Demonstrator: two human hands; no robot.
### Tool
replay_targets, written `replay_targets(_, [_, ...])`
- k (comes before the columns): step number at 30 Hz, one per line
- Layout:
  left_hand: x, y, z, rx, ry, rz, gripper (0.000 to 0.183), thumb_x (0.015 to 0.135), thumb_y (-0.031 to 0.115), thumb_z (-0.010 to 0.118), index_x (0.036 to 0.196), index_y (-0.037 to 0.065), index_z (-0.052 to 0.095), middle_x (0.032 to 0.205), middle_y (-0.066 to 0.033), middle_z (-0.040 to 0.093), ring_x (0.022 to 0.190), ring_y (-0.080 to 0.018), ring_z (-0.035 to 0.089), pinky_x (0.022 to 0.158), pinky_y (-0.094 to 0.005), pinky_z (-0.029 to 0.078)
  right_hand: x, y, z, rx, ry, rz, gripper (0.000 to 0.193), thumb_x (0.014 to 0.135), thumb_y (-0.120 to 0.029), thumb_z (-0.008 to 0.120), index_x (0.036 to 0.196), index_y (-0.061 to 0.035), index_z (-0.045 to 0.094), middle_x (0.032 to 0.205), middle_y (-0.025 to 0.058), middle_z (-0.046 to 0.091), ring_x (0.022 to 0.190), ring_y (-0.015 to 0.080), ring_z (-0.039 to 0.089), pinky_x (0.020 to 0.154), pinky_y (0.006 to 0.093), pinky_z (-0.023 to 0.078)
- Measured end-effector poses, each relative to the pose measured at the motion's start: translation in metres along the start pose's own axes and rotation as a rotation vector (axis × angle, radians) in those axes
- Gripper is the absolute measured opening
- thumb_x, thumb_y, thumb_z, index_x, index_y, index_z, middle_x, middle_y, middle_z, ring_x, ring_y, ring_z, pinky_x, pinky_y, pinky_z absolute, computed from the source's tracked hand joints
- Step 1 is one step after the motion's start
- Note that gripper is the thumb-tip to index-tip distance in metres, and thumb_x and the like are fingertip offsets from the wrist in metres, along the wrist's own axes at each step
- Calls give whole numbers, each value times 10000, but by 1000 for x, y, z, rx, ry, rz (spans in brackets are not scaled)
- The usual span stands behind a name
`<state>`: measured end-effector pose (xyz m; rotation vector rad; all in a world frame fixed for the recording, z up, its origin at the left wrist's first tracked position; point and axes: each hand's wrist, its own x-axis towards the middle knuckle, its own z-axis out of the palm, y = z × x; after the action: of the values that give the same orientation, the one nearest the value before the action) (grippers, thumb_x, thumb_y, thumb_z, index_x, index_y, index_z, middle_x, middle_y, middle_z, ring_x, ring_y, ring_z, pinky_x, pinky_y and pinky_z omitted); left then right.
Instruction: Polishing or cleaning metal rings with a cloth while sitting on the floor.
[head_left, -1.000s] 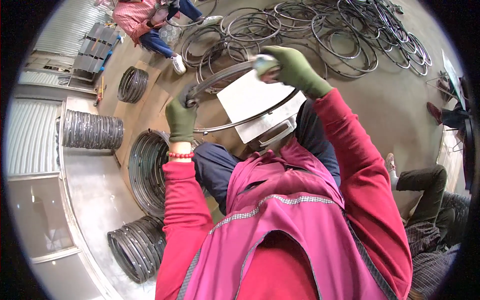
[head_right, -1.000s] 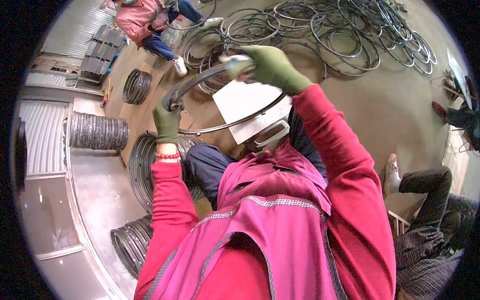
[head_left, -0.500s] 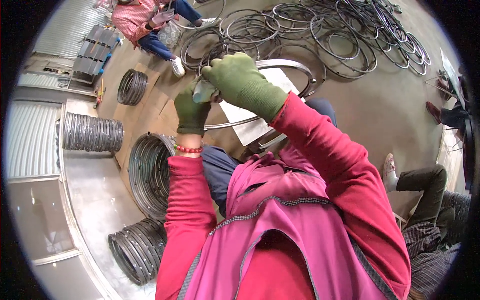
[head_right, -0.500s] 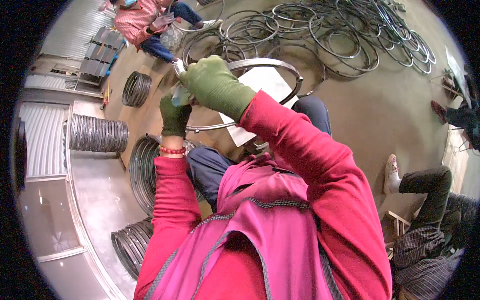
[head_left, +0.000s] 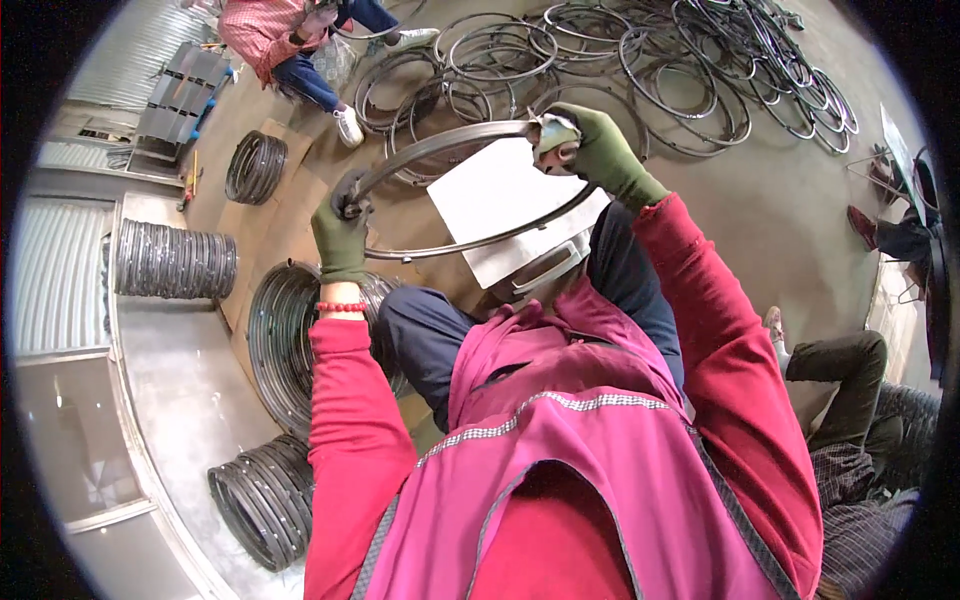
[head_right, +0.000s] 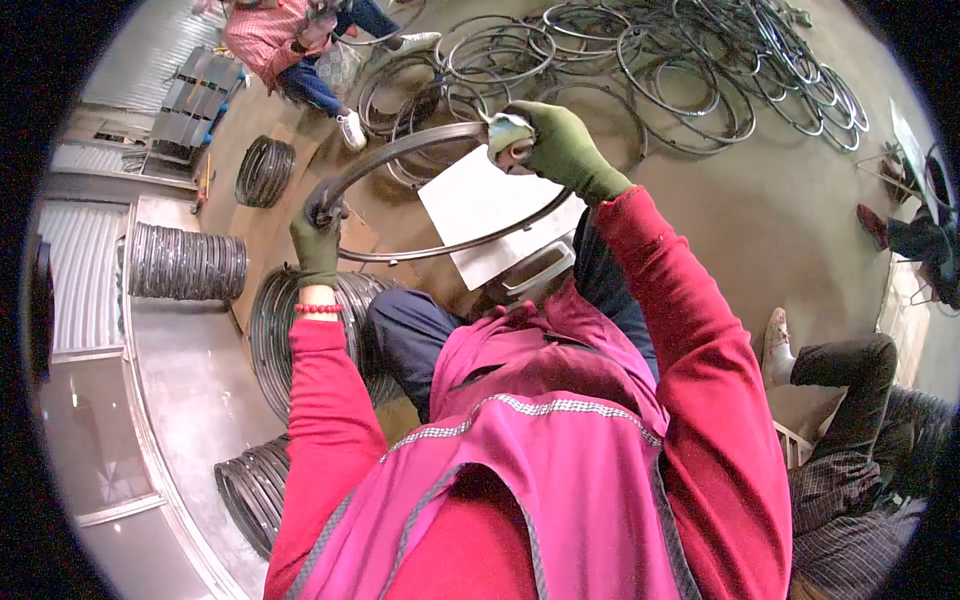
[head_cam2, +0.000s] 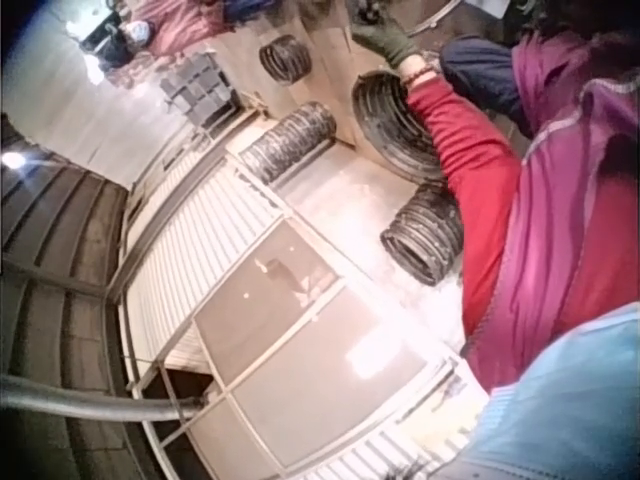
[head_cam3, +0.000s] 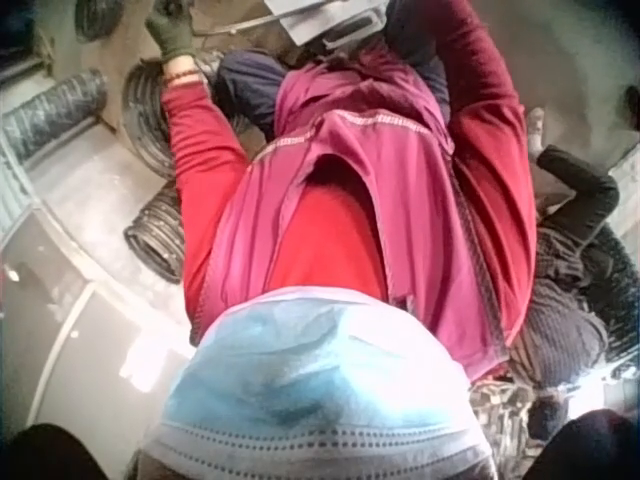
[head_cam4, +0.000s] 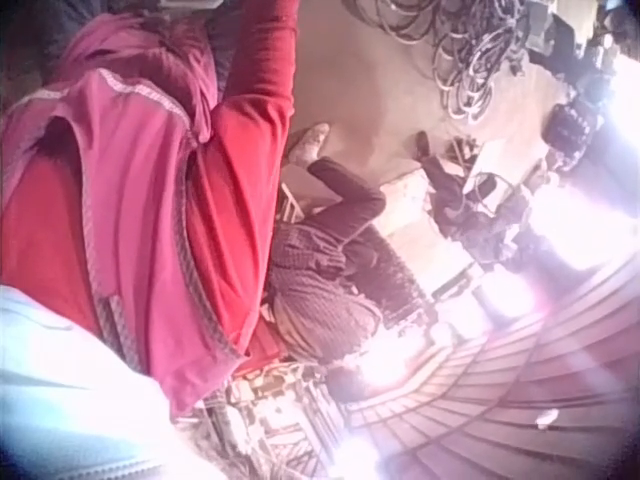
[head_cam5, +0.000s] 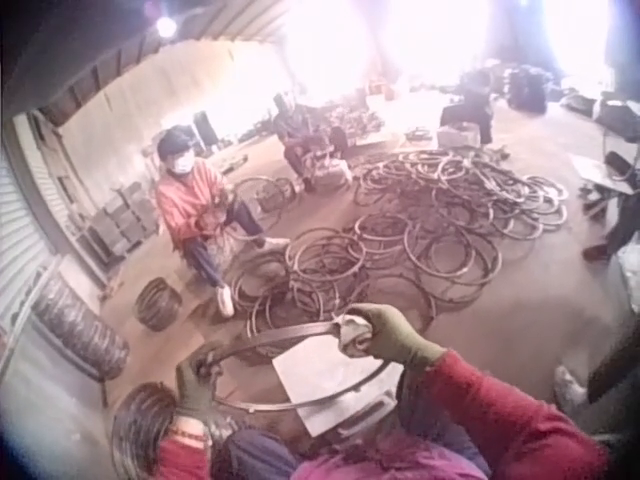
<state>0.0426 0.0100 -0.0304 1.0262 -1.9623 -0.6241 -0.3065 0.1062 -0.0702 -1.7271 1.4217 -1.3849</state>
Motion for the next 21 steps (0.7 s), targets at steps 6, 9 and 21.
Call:
replay_targets(6, [20, 38, -25, 338, -349, 124, 734, 707, 152, 732, 1333, 95, 352, 1099, -142, 561, 999, -210, 554, 815, -348, 458, 41, -94, -37, -615, 74, -117, 516, 497, -133, 749, 989, -86, 600, 870, 127, 639, 794, 304, 626, 666, 355, 497])
replay_targets(9, [30, 70, -4, 157, -344, 164, 733, 692, 159, 744, 1312, 52, 366, 1218, -169, 490, 1108, -255, 503, 909, -364, 415, 47, -102, -18, -705, -56, -96, 535, 477, -151, 748, 991, -112, 604, 818, 105, 642, 770, 299, 630, 645, 384, 498])
replay_targets(21, [24, 69, 71, 133, -237, 167, 362, 735, 166, 656, 1089, 128, 589, 966, -134, 622, 865, -318, 599, 710, -346, 490, 45, -90, -45, 198, 162, -184, 186, 787, -99, 616, 959, -28, 618, 883, 41, 625, 756, 133, 600, 679, 268, 488])
